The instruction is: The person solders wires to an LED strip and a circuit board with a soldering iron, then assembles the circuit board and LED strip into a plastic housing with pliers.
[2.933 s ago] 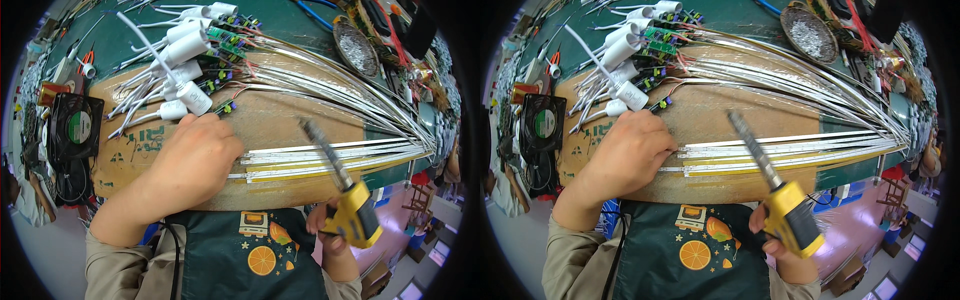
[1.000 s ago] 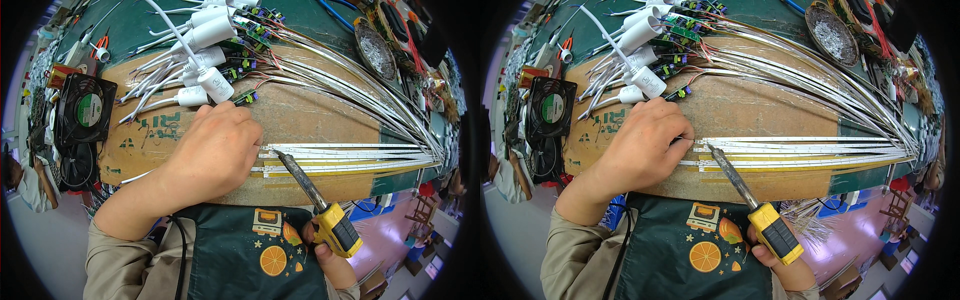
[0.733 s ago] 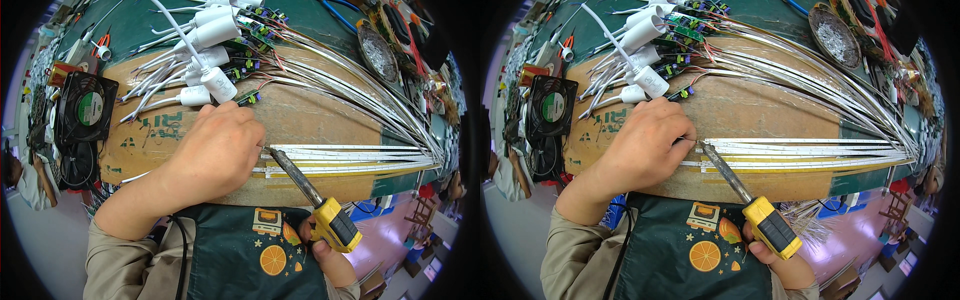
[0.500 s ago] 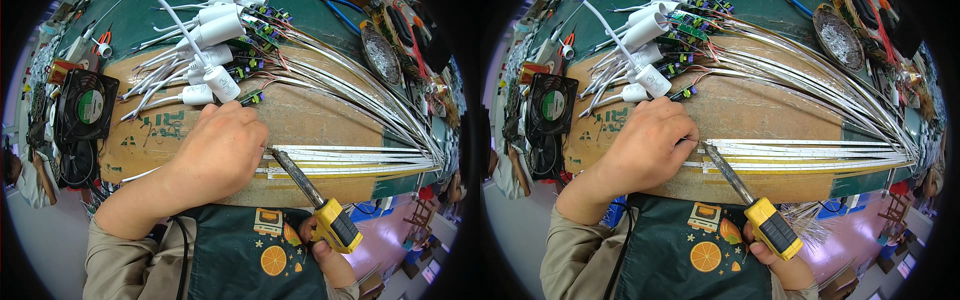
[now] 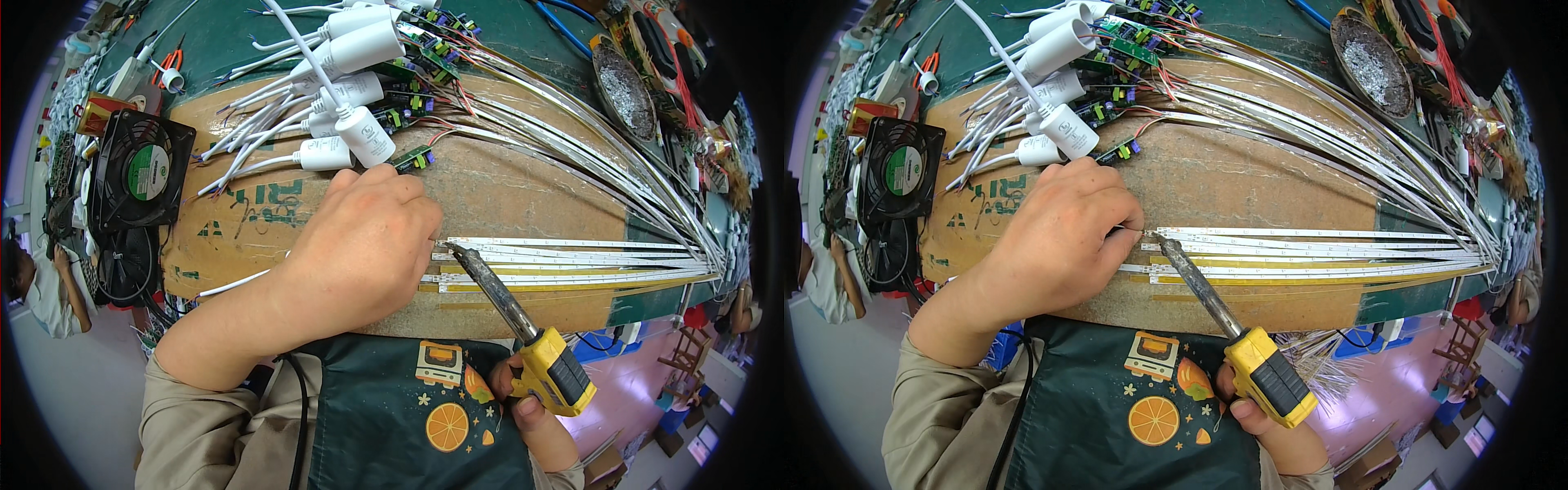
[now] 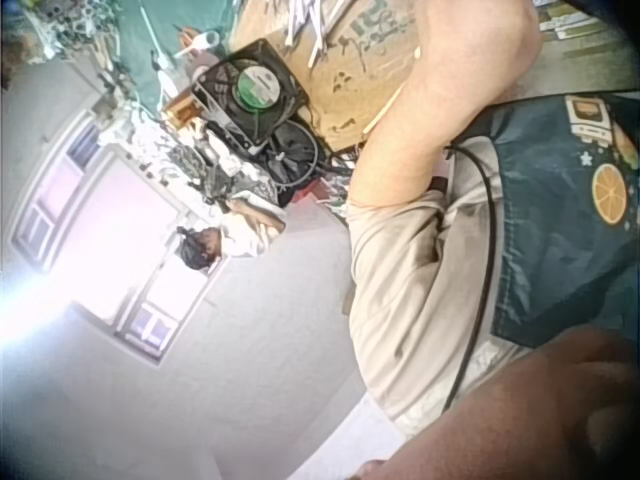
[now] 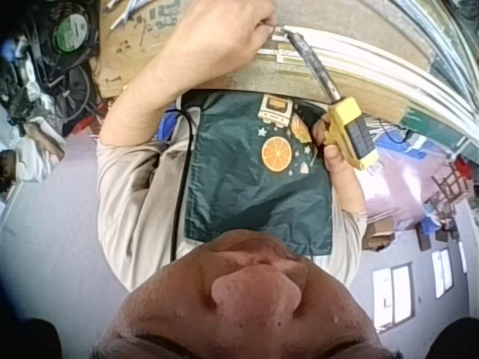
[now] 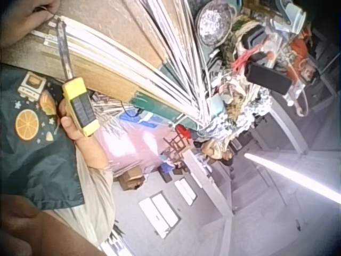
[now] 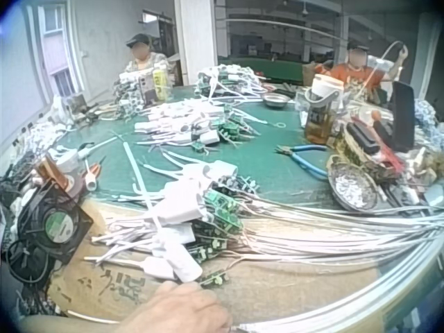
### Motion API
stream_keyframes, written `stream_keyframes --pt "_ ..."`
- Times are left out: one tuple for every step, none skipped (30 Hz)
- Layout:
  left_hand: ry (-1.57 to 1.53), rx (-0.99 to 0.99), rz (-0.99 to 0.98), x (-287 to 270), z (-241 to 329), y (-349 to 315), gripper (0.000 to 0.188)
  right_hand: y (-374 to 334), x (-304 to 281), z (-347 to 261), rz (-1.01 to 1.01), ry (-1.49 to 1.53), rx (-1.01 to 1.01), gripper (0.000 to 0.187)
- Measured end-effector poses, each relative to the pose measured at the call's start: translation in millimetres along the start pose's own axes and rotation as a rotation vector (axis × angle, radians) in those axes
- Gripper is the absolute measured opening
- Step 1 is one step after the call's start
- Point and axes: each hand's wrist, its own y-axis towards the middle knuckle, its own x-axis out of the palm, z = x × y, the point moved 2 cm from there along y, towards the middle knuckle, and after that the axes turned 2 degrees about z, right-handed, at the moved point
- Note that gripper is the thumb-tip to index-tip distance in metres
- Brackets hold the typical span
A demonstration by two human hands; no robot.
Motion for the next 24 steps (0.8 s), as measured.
stream_keyframes --pt "0.003 0.0 0.0 0 0 0 0.005 0 -3 2 0.0 0.0 0.0 0.047" --pt "0.004 0.0 0.0 0 1 0 0.005 -1 -8 7 -0.01 -0.07 -0.035 0.056" --pt "0.005 -0.002 -0.003 -1 1 0 0.005 -2 -11 9 -0.018 -0.141 -0.07 0.066" --pt "0.007 -0.003 -0.007 -1 1 0 0.005 -3 -11 10 -0.017 -0.141 -0.072 0.066" --pt "0.007 -0.001 -0.007 0 1 0 0.005 -3 -11 10 -0.009 -0.128 -0.092 0.065" --pt "-0.001 -0.001 -0.005 0 0 0 0.005 -4 -11 11 -0.002 -0.115 -0.112 0.065" --pt "-0.008 -0.001 -0.003 0 0 0 0.005 -4 -13 11 -0.002 -0.115 -0.113 0.065" --pt "-0.008 -0.001 -0.003 0 0 0 0.005 -5 -16 12 0.008 -0.13 -0.119 0.065" --pt "-0.008 -0.004 -0.002 0 1 0 0.005 -6 -17 12 0.02 -0.145 -0.126 0.065" --pt "-0.008 -0.007 -0.001 0 1 0 0.005 -8 -17 11 0.021 -0.146 -0.127 0.065" --pt "-0.009 -0.005 0.0 0 1 0 0.005 -10 -17 10 0.029 -0.097 -0.113 0.065" --pt "-0.01 -0.007 -0.001 -1 1 0 0.005 -11 -16 10 0.036 -0.047 -0.098 0.066" --pt "-0.011 -0.009 -0.002 -1 2 0 0.005 -11 -17 9 0.037 -0.047 -0.099 0.066" --pt "-0.011 -0.008 -0.003 0 2 0 0.005 -12 -17 9 0.035 -0.047 -0.1 0.065" --pt "-0.01 -0.011 -0.005 0 1 0 0.004 -12 -17 9 0.031 -0.047 -0.101 0.065" --pt "-0.008 -0.014 -0.007 0 1 0 0.004 -12 -17 9 0.031 -0.047 -0.101 0.065" --pt "-0.008 -0.013 -0.006 0 1 0 0.004 -11 -17 9 0.021 -0.049 -0.106 0.065" --pt "-0.006 -0.016 -0.01 -1 1 0 0.004 -11 -17 9 0.013 -0.05 -0.111 0.066" --pt "-0.005 -0.018 -0.013 -1 2 1 0.004 -11 -17 9 0.014 -0.049 -0.112 0.066" --pt "-0.005 -0.016 -0.014 -1 2 1 0.004 -11 -17 9 0.016 -0.057 -0.111 0.066" --pt "-0.002 -0.015 -0.013 -1 2 1 0.004 -11 -17 9 0.016 -0.064 -0.108 0.066" --pt "0.0 -0.013 -0.012 -1 3 1 0.004 -10 -15 8 0.015 -0.064 -0.108 0.066" --pt "0.0 -0.013 -0.012 -1 3 1 0.004 -8 -12 7 0.058 -0.094 -0.109 0.065" --pt "0.004 -0.012 -0.013 -1 3 1 0.004 -8 -11 5 0.101 -0.124 -0.11 0.064"
